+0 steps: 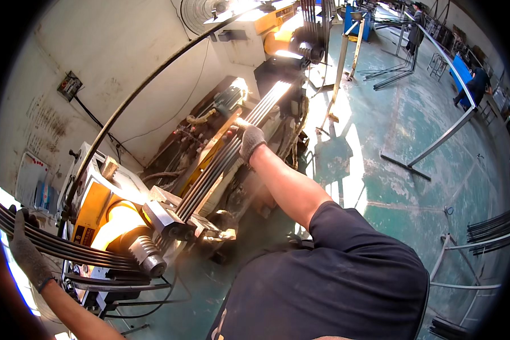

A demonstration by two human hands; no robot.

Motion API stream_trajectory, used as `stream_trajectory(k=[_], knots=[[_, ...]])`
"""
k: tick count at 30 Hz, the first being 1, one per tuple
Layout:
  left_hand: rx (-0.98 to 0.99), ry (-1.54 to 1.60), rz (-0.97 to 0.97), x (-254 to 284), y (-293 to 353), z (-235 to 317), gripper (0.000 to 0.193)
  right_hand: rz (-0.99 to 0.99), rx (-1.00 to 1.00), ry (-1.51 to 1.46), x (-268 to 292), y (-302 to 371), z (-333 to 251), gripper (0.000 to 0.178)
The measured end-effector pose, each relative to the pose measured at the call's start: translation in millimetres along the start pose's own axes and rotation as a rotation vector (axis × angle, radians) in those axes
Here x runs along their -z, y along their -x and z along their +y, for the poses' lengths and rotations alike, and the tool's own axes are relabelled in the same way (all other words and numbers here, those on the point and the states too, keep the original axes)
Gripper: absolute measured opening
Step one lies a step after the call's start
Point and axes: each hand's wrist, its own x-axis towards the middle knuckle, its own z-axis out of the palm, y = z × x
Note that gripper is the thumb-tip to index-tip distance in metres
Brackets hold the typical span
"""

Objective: The person operates a hydraulic pipe bender to bend metal rods into curved shapes. They load rods into the machine, activate the bending cycle, remove the finished pieces, and place them on a nearby rack. The person also moves to a second machine to bend additional rods and stacks the output.

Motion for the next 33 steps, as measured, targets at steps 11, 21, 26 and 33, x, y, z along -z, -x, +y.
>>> stream_trajectory(k=[11, 21, 26, 33], knots=[[0.112, 0.079, -0.009, 11, 28, -20, 0.029, -0.024, -0.030, -0.094, 28, -46, -30, 0.018], [0.150, 0.149, 0.034, -4, 34, -29, 0.034, 0.036, 0.059, -0.015, 28, -25, -44, 0.019], [0.154, 0.094, 0.110, -10, 50, -12, 0.037, 0.063, -0.026, -0.104, 20, -23, -46, 0.013], [0.267, -0.028, 0.173, -2, 48, -30, 0.042, 0.045, -0.087, -0.118, 24, -19, -49, 0.018]])
